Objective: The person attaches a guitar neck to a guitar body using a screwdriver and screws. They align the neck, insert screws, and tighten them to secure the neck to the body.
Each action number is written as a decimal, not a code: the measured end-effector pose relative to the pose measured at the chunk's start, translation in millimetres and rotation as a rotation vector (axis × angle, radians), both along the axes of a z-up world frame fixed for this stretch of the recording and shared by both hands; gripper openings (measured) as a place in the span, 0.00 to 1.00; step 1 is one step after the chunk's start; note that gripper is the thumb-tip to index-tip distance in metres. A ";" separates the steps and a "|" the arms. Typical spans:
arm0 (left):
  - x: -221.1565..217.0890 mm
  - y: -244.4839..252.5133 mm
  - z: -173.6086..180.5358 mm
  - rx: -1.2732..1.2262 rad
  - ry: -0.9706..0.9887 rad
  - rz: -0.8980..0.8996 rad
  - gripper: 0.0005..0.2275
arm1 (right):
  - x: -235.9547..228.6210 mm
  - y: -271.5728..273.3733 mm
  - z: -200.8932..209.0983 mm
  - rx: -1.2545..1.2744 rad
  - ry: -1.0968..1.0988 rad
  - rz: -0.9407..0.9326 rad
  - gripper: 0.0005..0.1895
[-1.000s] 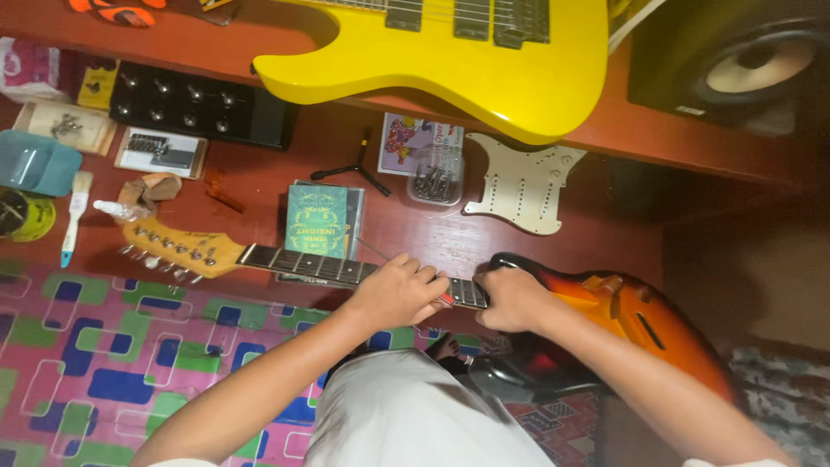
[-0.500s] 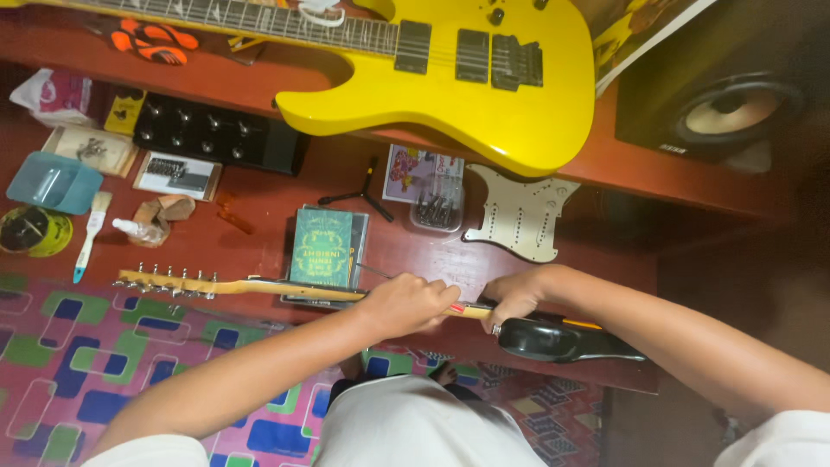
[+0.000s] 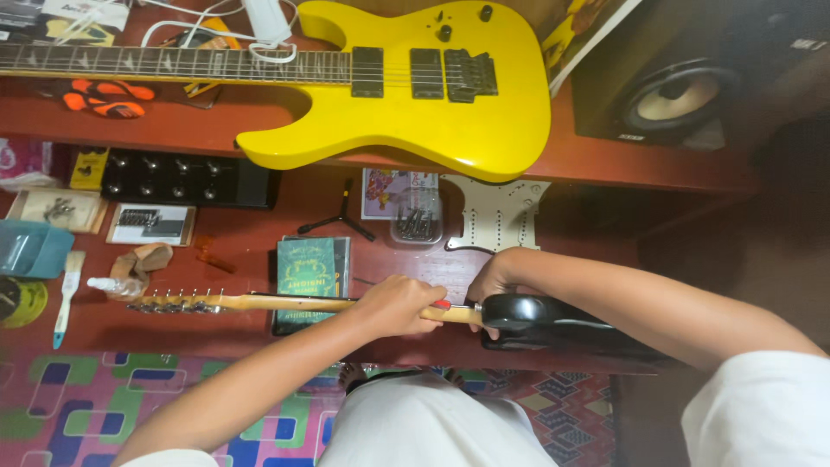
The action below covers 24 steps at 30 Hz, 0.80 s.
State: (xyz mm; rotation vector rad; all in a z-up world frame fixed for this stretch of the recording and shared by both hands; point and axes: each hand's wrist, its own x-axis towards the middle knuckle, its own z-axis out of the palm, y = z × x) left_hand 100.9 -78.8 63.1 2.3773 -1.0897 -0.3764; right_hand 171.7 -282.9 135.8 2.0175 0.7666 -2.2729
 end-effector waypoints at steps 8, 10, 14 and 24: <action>3.7 1.1 -5.7 -0.028 0.040 0.025 0.18 | 36.1 -5.3 -50.8 -0.012 -0.189 0.259 0.27; 5.6 1.4 -7.4 -0.032 0.018 0.010 0.17 | 31.9 9.5 -44.1 -0.010 -0.242 0.357 0.25; 18.2 0.9 7.1 -0.081 0.052 0.031 0.14 | 16.9 53.1 0.8 -0.073 -0.220 0.240 0.42; 19.5 2.2 11.1 0.042 0.180 0.094 0.06 | -83.2 76.9 25.3 -0.163 -0.901 0.571 0.25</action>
